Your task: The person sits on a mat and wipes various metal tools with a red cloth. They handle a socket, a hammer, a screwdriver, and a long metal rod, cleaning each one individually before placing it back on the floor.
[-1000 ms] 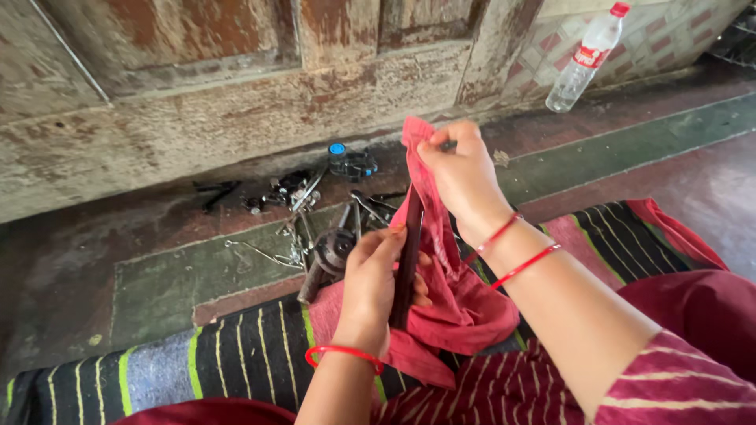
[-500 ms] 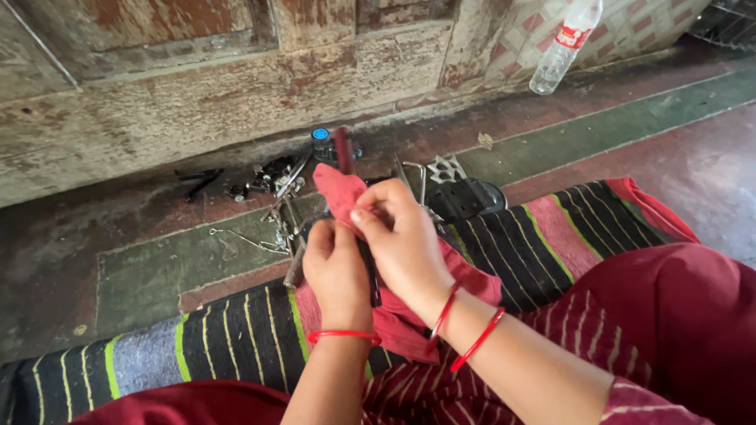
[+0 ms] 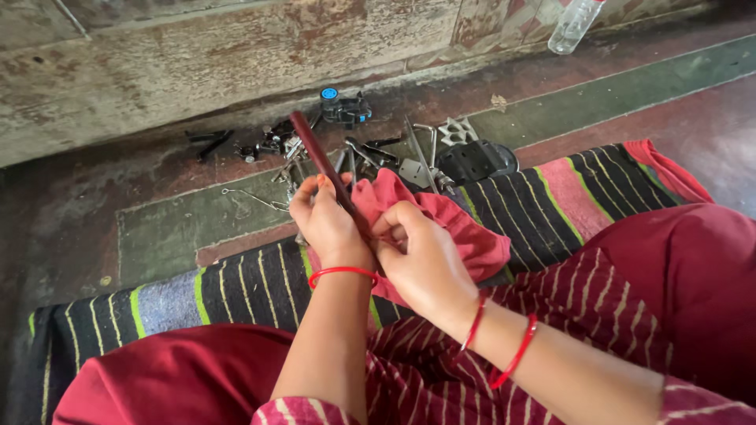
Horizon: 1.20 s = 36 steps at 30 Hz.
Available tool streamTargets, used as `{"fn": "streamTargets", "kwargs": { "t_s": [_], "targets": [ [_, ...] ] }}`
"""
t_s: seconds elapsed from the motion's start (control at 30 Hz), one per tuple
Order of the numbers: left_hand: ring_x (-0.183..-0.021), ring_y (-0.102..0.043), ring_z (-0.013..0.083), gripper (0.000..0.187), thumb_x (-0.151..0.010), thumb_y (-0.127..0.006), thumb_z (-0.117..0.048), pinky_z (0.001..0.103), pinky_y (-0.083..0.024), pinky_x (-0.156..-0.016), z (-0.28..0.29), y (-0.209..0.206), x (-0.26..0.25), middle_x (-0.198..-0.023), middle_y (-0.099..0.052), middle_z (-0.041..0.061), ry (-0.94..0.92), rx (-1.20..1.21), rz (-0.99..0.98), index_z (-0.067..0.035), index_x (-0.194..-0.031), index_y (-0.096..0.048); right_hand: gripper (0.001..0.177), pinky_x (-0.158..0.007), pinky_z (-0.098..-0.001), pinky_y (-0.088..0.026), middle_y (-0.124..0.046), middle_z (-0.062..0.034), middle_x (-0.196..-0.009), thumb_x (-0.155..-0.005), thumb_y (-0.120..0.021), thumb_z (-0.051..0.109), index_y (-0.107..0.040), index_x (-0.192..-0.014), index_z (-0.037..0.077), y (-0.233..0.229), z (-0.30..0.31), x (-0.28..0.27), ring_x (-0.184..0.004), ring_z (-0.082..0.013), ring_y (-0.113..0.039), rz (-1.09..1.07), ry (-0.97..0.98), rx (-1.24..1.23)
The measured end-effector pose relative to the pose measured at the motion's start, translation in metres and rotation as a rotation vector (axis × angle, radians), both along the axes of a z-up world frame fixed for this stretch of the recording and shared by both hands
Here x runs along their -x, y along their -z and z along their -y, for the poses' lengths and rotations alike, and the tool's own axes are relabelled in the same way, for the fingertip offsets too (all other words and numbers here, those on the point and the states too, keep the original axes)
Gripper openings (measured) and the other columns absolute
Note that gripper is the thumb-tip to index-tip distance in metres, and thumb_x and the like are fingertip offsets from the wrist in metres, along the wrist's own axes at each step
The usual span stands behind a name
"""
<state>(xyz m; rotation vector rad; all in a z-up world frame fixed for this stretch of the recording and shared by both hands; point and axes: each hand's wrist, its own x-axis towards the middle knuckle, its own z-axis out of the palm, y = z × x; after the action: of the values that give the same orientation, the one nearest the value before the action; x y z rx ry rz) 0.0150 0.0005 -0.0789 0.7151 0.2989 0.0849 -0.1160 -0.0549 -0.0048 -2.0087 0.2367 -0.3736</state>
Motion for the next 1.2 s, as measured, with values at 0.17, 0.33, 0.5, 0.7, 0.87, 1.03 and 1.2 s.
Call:
{"fn": "streamTargets", "kwargs": {
  "t_s": [0.17, 0.33, 0.5, 0.7, 0.87, 1.03, 1.2],
  "targets": [
    [-0.058, -0.057, 0.0145, 0.027, -0.095, -0.058, -0.008, 0.028, -0.046, -0.052, -0.003, 0.01, -0.028, -0.081, -0.063, 0.005, 0.048, -0.2, 0.042, -0.011, -0.122, -0.056, 0.012, -0.053, -0.0277, -0.048, -0.07, -0.0065, -0.075, -0.077, -0.07, 0.0, -0.07, -0.09, 0.001, -0.015, 0.028, -0.009, -0.062, -0.0117, -0.062, -0.196, -0.03, -0.162],
    [-0.066, -0.056, 0.0209, 0.039, -0.089, -0.058, 0.002, 0.036, -0.047, -0.054, -0.001, 0.047, -0.054, -0.085, -0.06, 0.009, 0.209, -0.459, 0.132, 0.006, -0.127, -0.052, 0.003, -0.064, -0.0248, -0.043, -0.058, -0.0006, -0.073, -0.075, -0.062, 0.004, -0.064, -0.077, 0.002, -0.062, 0.079, -0.017, -0.073, -0.0083, -0.055, 0.13, 0.097, -0.054],
    [-0.103, -0.062, 0.038, 0.061, -0.077, -0.062, 0.003, 0.043, -0.05, -0.091, 0.013, 0.058, -0.046, -0.116, -0.06, 0.023, -0.02, -1.199, 0.354, -0.004, -0.138, -0.055, 0.003, -0.067, -0.0259, -0.036, -0.052, 0.0004, -0.079, -0.08, -0.059, 0.0, -0.058, -0.081, 0.002, -0.086, 0.124, -0.026, -0.077, -0.0082, -0.046, 0.302, 0.128, 0.014],
    [-0.114, -0.057, 0.0452, 0.063, -0.075, -0.058, 0.006, 0.046, -0.047, -0.101, 0.027, 0.05, -0.037, -0.128, -0.055, 0.026, 0.075, -1.308, 0.49, -0.004, -0.137, -0.055, 0.002, -0.05, -0.0328, -0.038, -0.055, -0.0072, -0.058, -0.085, -0.065, 0.004, -0.064, -0.084, 0.003, -0.071, 0.144, -0.015, -0.056, -0.0136, -0.048, -0.276, 0.127, 0.294],
    [-0.119, -0.054, 0.0453, 0.061, -0.073, -0.061, 0.008, 0.05, -0.044, -0.104, 0.05, 0.045, -0.024, -0.131, -0.056, 0.024, 0.018, -1.405, 0.584, -0.006, -0.132, -0.058, 0.012, -0.066, -0.0256, -0.051, -0.061, -0.0036, -0.088, -0.089, -0.064, 0.008, -0.065, -0.101, 0.006, -0.024, 0.186, -0.029, -0.076, -0.0061, -0.061, -0.011, -0.192, 0.364],
    [-0.119, -0.052, 0.0429, 0.054, -0.069, -0.067, 0.005, 0.052, -0.04, -0.098, 0.081, 0.011, -0.016, -0.131, -0.057, 0.016, 0.089, -1.617, 0.462, -0.011, -0.12, -0.067, 0.022, -0.081, -0.0276, -0.052, -0.067, -0.007, -0.099, -0.095, -0.064, 0.007, -0.064, -0.116, 0.005, 0.024, 0.221, -0.041, -0.09, -0.0108, -0.062, -0.135, -0.283, -0.199],
    [-0.11, -0.057, 0.0402, 0.032, -0.079, -0.075, -0.005, 0.048, -0.045, -0.098, 0.129, -0.007, -0.032, -0.118, -0.064, 0.014, 0.013, -1.592, 0.671, -0.009, -0.11, -0.071, 0.033, -0.092, -0.0313, -0.054, -0.071, -0.0121, -0.108, -0.094, -0.057, 0.006, -0.058, -0.126, -0.002, 0.023, 0.246, -0.068, -0.099, -0.0172, -0.07, -0.02, -0.076, -0.828]
  ]
}}
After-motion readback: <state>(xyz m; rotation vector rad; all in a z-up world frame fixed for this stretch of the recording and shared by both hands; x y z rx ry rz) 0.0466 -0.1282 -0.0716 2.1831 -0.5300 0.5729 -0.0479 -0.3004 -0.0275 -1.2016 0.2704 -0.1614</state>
